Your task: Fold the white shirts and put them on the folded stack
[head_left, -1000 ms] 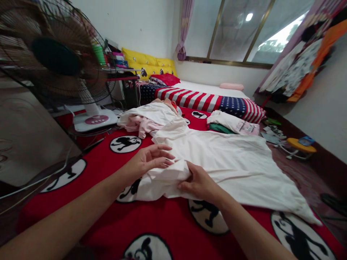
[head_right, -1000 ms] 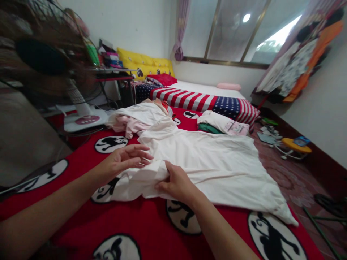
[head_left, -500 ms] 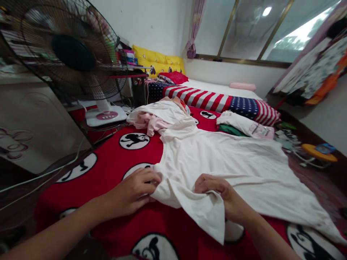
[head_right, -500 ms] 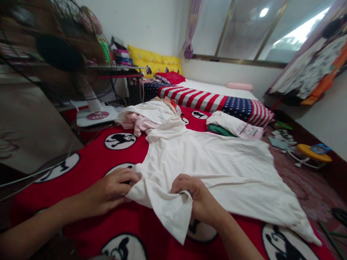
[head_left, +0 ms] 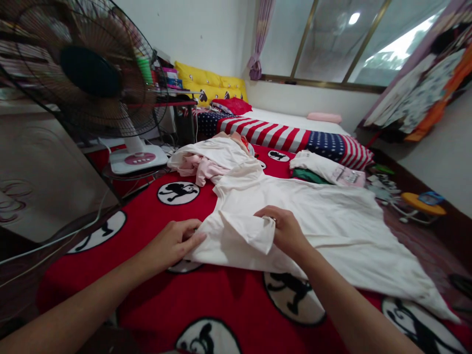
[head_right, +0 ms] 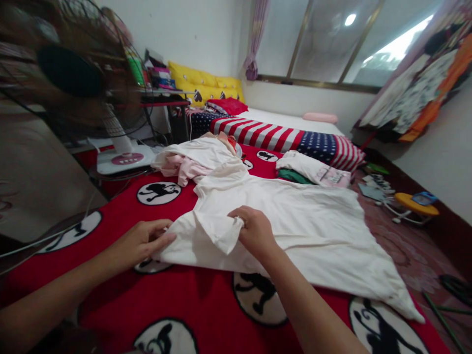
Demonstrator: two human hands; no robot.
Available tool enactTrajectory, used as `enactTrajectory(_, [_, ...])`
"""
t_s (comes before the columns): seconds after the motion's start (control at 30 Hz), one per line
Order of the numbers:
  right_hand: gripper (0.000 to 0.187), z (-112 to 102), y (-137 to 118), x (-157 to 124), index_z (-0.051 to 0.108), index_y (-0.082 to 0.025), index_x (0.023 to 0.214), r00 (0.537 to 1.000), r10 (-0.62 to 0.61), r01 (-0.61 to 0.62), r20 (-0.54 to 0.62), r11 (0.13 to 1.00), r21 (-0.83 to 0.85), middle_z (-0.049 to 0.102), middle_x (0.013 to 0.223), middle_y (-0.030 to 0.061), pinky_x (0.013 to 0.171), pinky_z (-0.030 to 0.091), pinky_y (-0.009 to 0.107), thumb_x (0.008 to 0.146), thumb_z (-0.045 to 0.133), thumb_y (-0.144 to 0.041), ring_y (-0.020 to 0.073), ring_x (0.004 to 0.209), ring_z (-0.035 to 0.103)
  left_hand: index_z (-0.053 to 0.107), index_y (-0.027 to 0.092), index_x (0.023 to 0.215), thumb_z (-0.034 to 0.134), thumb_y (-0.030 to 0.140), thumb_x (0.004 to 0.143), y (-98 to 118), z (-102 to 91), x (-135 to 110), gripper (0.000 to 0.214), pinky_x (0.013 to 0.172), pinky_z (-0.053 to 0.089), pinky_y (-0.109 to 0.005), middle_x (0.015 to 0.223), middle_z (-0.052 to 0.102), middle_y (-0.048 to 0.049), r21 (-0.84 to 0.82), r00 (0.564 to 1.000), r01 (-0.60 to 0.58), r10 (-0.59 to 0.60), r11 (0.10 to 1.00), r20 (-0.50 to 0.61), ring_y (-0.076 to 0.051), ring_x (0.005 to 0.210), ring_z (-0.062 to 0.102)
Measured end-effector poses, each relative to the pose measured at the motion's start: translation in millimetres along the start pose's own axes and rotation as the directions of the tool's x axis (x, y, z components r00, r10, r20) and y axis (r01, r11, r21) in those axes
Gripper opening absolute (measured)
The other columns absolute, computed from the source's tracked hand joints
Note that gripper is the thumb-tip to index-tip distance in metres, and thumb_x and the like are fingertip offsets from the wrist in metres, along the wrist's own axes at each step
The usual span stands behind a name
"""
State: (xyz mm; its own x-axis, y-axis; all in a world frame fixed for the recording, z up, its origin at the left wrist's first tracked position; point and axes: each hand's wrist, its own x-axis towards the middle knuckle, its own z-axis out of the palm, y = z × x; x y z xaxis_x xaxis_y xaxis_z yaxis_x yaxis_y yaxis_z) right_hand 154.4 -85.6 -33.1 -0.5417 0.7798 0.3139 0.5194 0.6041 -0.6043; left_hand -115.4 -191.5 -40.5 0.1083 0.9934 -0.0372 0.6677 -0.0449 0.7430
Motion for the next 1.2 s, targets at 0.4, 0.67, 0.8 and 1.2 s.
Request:
enactTrajectory(0.4, [0.028, 24, 22, 38, 0.069, -0.019, 0.1, 0.927, 0.348, -0.362, -0.137, 0.928, -0.087, 0.07, 0.085, 0.0069, 0.067, 0.044, 0.029, 0.081, 0.06, -0.039, 0.0206, 0.077, 0.064, 0.051, 0.023, 0.13, 0.052, 0.025, 0.08, 7, 11.8, 11, 0.05, 0.06, 0.036, -0.026, 0.076, 0.066, -0.0011, 0.368, 0.989, 0.145, -0.124, 0.919, -0.081, -0.02, 0.071, 0.063])
enactTrajectory(0.67, [0.037, 14, 41, 31, 0.063, -0.017, 0.113, 0.935, 0.303, -0.263, -0.183, 0.941, 0.213, 0.068, 0.11, 0.0118, 0.073, 0.048, 0.029, 0.083, 0.054, -0.036, 0.0186, 0.089, 0.065, 0.053, 0.022, 0.131, 0.056, 0.034, 0.083, 27, 6.6, 37, 0.049, 0.077, 0.044, -0.033, 0.114, 0.065, -0.0101, 0.537, 0.995, 0.014, 0.044, 0.843, -0.094, -0.027, 0.1, 0.062])
enactTrajectory(0.8, [0.028, -22, 37, 6, 0.069, -0.02, 0.07, 0.935, 0.356, -0.345, 0.011, 0.913, -0.219, 0.068, 0.067, 0.0042, 0.058, 0.038, 0.028, 0.082, 0.055, -0.041, 0.0177, 0.064, 0.059, 0.061, 0.016, 0.12, 0.058, 0.032, 0.083, 29, 9.4, 66, 0.04, 0.074, 0.043, -0.031, 0.102, 0.066, -0.0101, 0.483, 0.987, -0.085, 0.139, 0.871, -0.078, -0.025, 0.09, 0.062])
enactTrajectory(1.2, [0.015, -28, 38, -23, 0.056, -0.018, 0.078, 0.895, 0.436, -0.443, 0.095, 0.893, 0.076, 0.056, 0.063, -0.0022, 0.052, 0.031, 0.023, 0.067, 0.064, -0.025, 0.0112, 0.056, 0.047, 0.057, 0.019, 0.072, 0.06, 0.027, 0.073, 14, 24.6, 92, 0.009, 0.06, 0.033, -0.026, 0.072, 0.063, -0.0018, 0.441, 0.987, 0.03, 0.043, 0.897, -0.155, -0.018, 0.069, 0.057])
